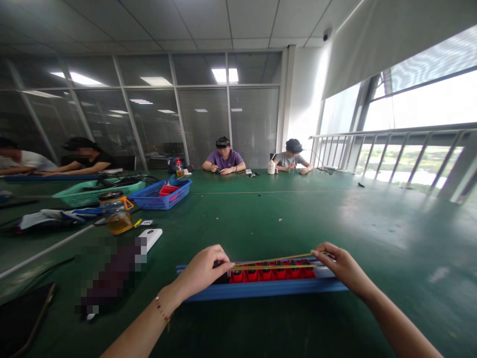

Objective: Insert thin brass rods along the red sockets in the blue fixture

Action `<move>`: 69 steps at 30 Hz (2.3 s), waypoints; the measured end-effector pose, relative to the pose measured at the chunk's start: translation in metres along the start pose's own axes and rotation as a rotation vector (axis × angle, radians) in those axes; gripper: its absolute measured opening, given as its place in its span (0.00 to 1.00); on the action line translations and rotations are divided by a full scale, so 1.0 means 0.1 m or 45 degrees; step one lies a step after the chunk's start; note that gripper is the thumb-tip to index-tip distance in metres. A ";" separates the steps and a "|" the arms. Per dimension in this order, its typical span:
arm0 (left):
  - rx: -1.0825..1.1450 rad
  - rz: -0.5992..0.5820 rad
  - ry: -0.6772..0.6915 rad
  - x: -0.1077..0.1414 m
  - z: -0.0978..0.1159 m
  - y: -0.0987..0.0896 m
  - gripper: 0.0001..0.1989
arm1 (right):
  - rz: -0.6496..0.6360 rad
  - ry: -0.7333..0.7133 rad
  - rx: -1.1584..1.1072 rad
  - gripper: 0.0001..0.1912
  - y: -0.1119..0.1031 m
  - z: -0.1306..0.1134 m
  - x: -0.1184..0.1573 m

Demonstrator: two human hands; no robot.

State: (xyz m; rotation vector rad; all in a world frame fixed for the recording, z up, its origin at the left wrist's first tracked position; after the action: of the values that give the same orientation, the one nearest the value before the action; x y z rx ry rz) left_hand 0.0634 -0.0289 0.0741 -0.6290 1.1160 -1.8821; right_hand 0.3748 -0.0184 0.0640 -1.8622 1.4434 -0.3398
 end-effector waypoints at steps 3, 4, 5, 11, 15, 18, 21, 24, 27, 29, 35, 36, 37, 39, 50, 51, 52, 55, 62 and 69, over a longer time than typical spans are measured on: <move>-0.013 -0.001 0.018 0.00 0.00 0.01 0.17 | 0.022 -0.014 -0.014 0.17 -0.01 -0.02 0.01; -0.020 0.001 0.026 0.00 0.00 0.01 0.17 | 0.030 -0.014 -0.029 0.17 -0.02 -0.02 0.02; -0.030 0.007 0.035 0.00 0.01 0.00 0.17 | 0.037 -0.012 -0.047 0.16 -0.02 -0.02 0.02; -0.188 0.110 0.090 0.04 0.11 -0.12 0.14 | 0.069 0.000 -0.177 0.15 -0.05 -0.01 0.03; -0.302 0.158 0.141 0.07 0.19 -0.17 0.12 | 0.098 0.013 -0.259 0.15 -0.05 0.01 0.03; -0.326 0.148 0.172 0.07 0.21 -0.17 0.11 | 0.113 0.025 -0.282 0.15 -0.05 0.03 0.03; -0.343 0.152 0.203 0.06 0.23 -0.19 0.10 | 0.105 0.042 -0.290 0.15 -0.03 0.04 0.02; -0.377 0.200 0.235 0.05 0.28 -0.27 0.10 | 0.099 0.057 -0.312 0.16 -0.03 0.07 0.02; -0.414 0.266 0.247 0.03 0.28 -0.39 0.10 | 0.096 0.066 -0.377 0.19 -0.02 0.14 0.01; -0.431 0.300 0.223 -0.02 0.22 -0.47 0.11 | 0.075 0.079 -0.382 0.22 0.00 0.20 -0.01; -0.432 0.191 0.072 -0.35 -0.23 -0.44 0.12 | -0.059 0.121 -0.070 0.18 0.09 0.25 -0.04; -0.424 0.152 0.050 -0.42 -0.31 -0.40 0.12 | -0.061 0.130 -0.011 0.18 0.09 0.24 -0.03; -0.421 0.120 0.030 -0.47 -0.38 -0.35 0.11 | -0.063 0.138 0.038 0.18 0.08 0.23 -0.03; -0.418 0.061 -0.010 -0.58 -0.50 -0.26 0.11 | -0.089 0.150 0.107 0.19 0.08 0.21 -0.02; -0.379 -0.067 -0.082 -0.84 -0.77 0.10 0.08 | -0.335 0.210 -0.004 0.23 0.26 0.23 0.02; -0.380 -0.066 -0.084 -0.85 -0.78 0.11 0.07 | -0.331 0.214 -0.018 0.24 0.26 0.23 0.02; -0.381 -0.064 -0.084 -0.85 -0.78 0.12 0.07 | -0.324 0.216 -0.028 0.24 0.26 0.23 0.02; -0.385 -0.046 -0.076 -0.84 -0.78 0.11 0.07 | -0.292 0.208 -0.031 0.23 0.23 0.21 0.02; -0.349 -0.010 -0.046 -0.72 -0.69 0.02 0.10 | -0.111 0.202 -0.096 0.23 0.09 0.20 0.01; -0.241 0.115 -0.006 -0.40 -0.51 -0.31 0.14 | 0.107 0.240 -0.188 0.22 -0.21 0.20 0.06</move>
State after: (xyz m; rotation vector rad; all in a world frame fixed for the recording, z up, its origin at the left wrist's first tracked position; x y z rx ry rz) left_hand 0.0333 0.0364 0.0765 -0.6760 1.3087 -1.7104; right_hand 0.4044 -0.0136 0.0635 -1.9200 1.7097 -0.3851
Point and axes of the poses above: each hand's wrist, its own x-axis away from the middle knuckle, its own y-axis out of the palm, z = x × y, the point moved 10 cm from there along -x, towards the middle knuckle, and after that the axes turned 12 degrees about -z, right-handed, at the moved point
